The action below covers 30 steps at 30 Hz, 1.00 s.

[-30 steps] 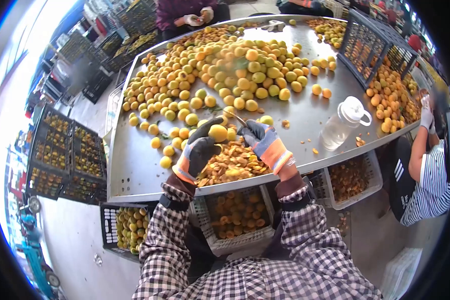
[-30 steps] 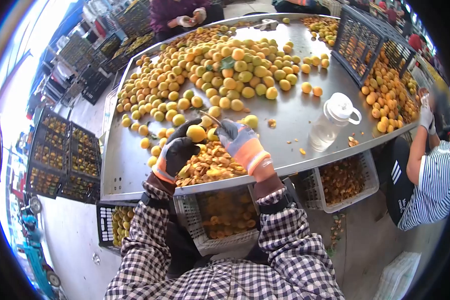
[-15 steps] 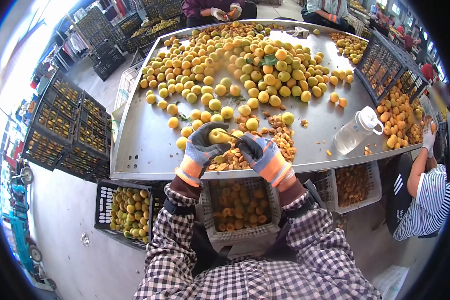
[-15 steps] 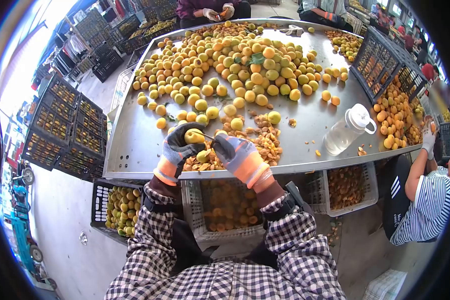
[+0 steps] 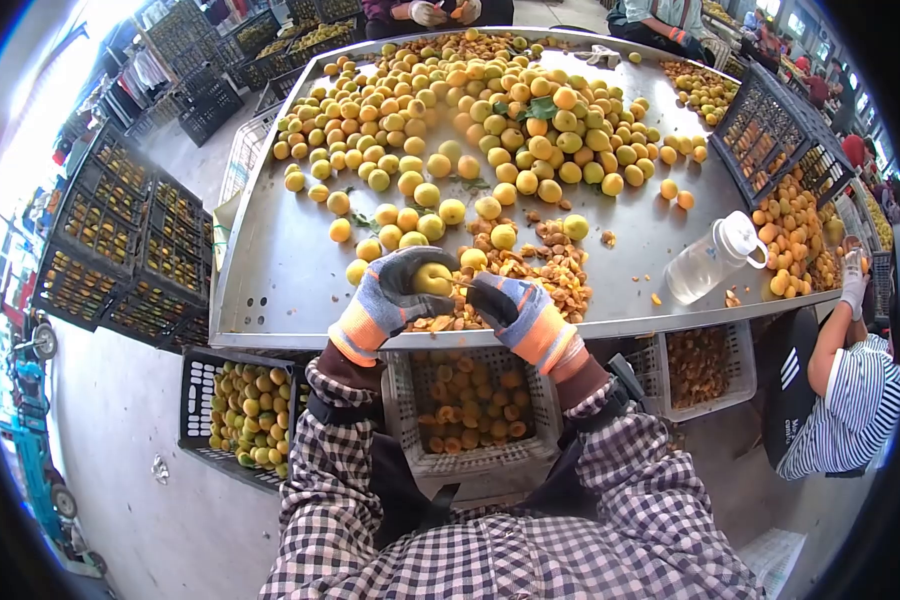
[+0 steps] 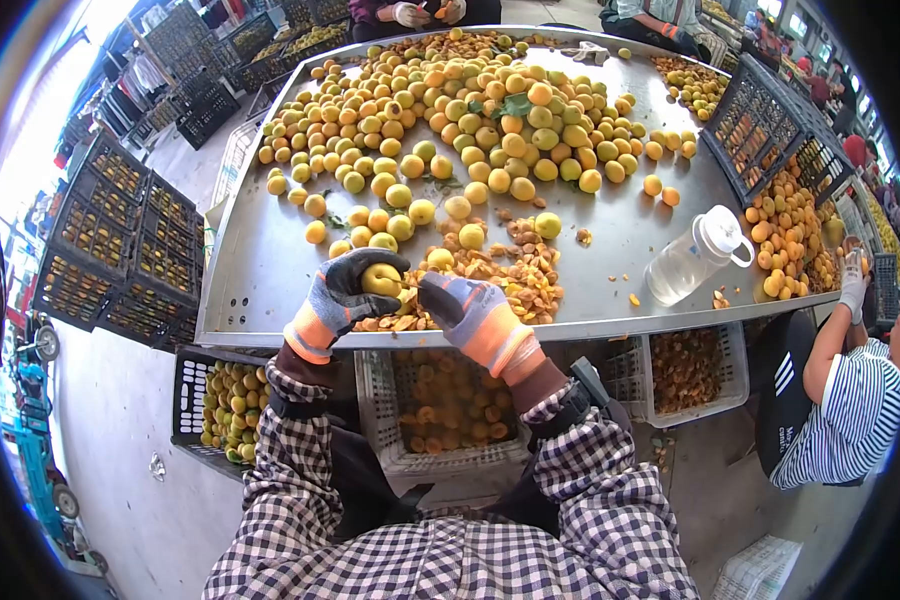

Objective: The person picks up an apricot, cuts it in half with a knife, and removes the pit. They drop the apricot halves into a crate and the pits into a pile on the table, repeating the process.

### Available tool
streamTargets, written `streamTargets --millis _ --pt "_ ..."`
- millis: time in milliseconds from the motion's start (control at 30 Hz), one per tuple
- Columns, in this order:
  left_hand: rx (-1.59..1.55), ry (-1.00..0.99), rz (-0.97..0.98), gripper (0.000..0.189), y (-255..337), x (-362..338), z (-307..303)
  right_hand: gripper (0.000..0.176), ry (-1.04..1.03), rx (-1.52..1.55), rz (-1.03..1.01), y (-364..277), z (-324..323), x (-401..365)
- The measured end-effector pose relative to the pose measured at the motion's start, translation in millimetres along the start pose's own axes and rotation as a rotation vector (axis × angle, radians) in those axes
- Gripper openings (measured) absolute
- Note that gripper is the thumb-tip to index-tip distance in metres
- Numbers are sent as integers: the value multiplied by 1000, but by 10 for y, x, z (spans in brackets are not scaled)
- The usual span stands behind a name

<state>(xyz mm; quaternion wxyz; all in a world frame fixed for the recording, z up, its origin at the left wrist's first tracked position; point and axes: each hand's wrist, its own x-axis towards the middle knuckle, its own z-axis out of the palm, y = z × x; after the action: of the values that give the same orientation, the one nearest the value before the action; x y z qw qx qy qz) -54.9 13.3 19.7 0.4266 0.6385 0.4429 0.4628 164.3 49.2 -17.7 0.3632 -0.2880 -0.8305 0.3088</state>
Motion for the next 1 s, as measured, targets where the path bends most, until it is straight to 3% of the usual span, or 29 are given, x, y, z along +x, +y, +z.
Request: streamTargets --millis 267,333,400,533,567,633,733,800,867,900,1000 --pt "-507 92 -83 56 76 -38 228 38 -28 -75 52 -230 -107 -20" --pt "-413 42 -25 59 14 -2 192 36 -14 -99 31 -256 -187 -20" --pt "-376 21 -10 60 -5 0 177 31 -41 98 157 -358 -310 -9" --pt "-418 26 -40 56 22 -21 235 25 12 -46 -44 -198 -133 -80" --pt "-600 62 -24 54 19 -26 308 23 76 18 -64 -166 0 -86" --pt "-860 133 -26 52 48 -39 472 22 95 57 -10 -160 126 -59" --pt "-899 138 -64 52 117 -43 500 23 136 22 -17 -220 123 -45" --pt "-880 145 -77 52 112 0 407 24 165 9 -41 -218 102 -52" --pt "-352 93 -3 57 11 40 238 25 129 -46 13 -166 72 -91" --pt "-378 100 -51 64 97 41 230 26 121 -67 0 -197 32 -92" --pt "-233 181 65 61 -30 30 269 26 116 -20 21 -208 94 -91"
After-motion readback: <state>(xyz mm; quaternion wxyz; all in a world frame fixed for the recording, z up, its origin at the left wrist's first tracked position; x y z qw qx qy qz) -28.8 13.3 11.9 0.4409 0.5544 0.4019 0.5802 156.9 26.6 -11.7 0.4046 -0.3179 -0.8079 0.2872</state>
